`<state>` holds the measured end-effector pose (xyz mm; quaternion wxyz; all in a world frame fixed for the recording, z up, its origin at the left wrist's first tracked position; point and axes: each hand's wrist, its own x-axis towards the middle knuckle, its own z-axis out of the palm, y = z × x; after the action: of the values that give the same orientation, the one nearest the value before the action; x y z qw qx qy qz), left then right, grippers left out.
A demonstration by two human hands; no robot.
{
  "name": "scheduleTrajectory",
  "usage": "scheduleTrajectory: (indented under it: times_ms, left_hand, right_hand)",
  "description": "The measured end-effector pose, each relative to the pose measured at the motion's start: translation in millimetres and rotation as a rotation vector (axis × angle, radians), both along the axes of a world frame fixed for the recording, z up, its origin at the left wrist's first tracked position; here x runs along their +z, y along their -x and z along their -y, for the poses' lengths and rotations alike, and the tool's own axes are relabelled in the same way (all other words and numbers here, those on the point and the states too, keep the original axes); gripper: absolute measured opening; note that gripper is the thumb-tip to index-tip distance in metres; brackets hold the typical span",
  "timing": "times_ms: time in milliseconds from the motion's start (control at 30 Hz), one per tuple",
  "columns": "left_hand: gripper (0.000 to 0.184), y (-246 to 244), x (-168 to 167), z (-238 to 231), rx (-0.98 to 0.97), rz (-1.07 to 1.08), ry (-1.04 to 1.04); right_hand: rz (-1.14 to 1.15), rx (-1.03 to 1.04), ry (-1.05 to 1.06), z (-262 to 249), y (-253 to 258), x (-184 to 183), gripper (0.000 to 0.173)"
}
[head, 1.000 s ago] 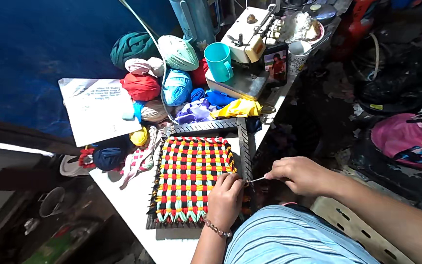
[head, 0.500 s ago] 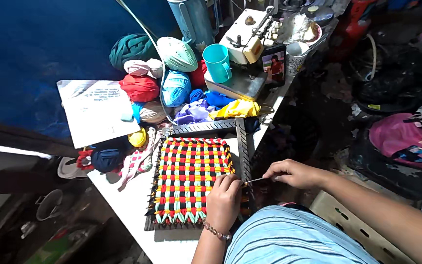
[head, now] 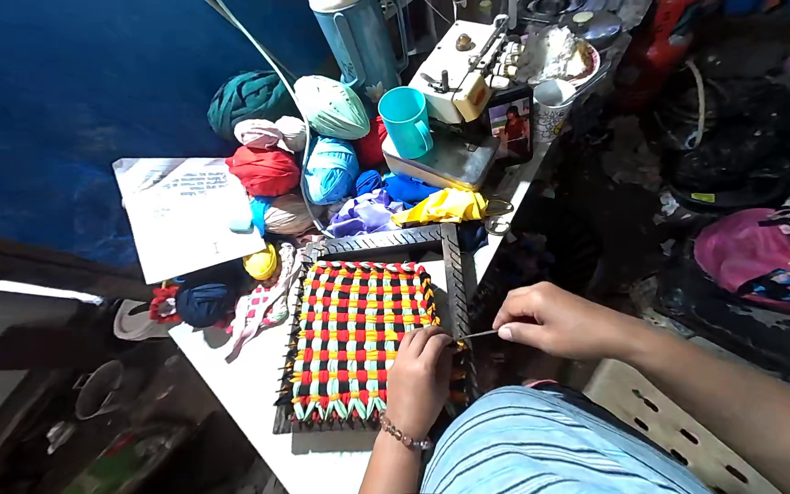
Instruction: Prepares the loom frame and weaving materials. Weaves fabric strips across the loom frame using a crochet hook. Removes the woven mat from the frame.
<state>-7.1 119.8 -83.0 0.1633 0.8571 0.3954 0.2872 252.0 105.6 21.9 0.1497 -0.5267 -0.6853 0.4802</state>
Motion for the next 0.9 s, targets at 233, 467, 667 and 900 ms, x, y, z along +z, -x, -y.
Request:
scheduleTrajectory:
  times_ms: [233, 467, 667, 900]
  left_hand:
    - [0.013, 12.0, -1.3, 5.2, -0.058, 0.074, 0.078]
    - [0.015, 6.7, -5.1, 6.3, -0.027, 0.038, 0.022]
    - [0.014, 6.3, -3.5, 5.7, -0.009, -0.012, 0.001]
    - [0.015, 10.4, 2.1, 6.8, 0.001, 0.037, 0.06]
  right_hand:
    - [0.076, 0.147, 0.108, 5.8, -13.3, -21.9, 0.03]
    - [0.145, 0.133, 0.007, 19.0, -9.7, -48.0, 0.034]
    - [0.463, 0.233, 0.075, 19.9, 17.5, 12.1, 0.034]
    - [0.095, 0.127, 0.013, 10.7, 4.4, 25.1, 0.027]
